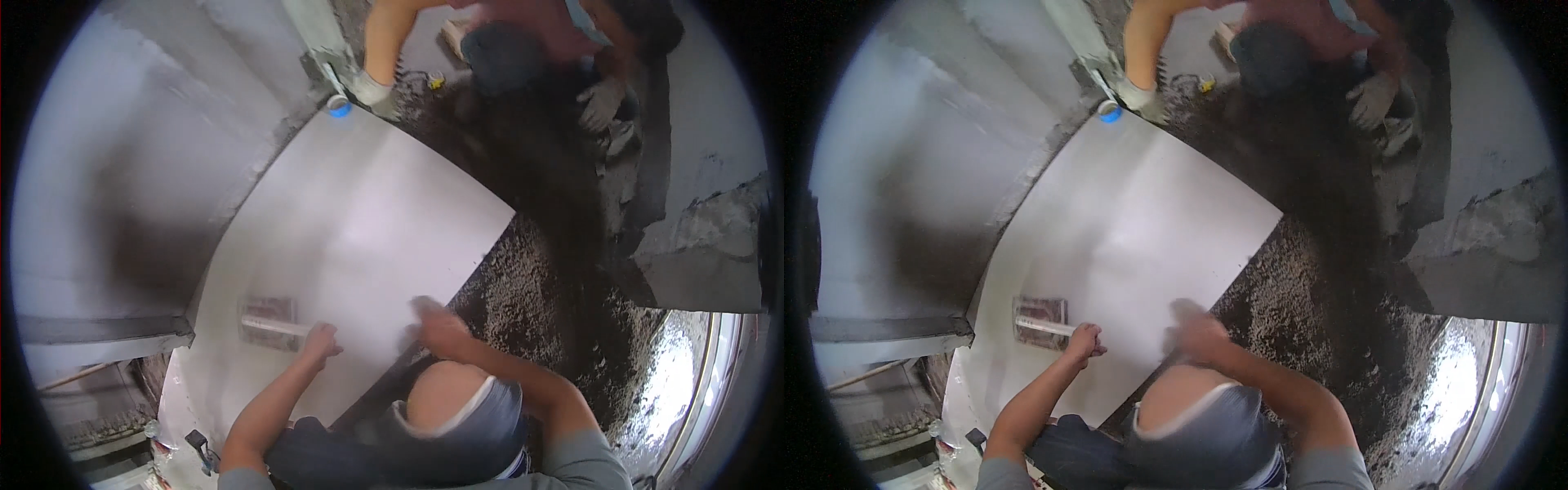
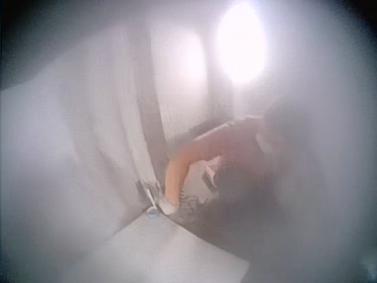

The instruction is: Apply adhesive or level mortar and position tiles onto the floor.

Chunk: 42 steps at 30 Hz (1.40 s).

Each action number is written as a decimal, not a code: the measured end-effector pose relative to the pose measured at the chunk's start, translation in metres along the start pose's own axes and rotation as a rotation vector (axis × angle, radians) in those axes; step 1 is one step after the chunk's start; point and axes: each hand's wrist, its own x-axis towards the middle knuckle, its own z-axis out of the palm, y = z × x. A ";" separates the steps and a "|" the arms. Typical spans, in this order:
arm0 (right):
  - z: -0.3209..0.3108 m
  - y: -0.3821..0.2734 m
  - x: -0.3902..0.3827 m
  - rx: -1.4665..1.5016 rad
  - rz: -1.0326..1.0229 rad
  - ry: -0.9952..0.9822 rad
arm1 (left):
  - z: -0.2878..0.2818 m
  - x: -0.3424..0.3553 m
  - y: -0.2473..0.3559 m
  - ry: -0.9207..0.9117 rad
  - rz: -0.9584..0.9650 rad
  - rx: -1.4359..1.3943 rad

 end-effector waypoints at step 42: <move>0.048 0.022 0.086 1.205 0.284 -0.429 | 0.130 -0.111 0.026 -0.760 0.550 0.702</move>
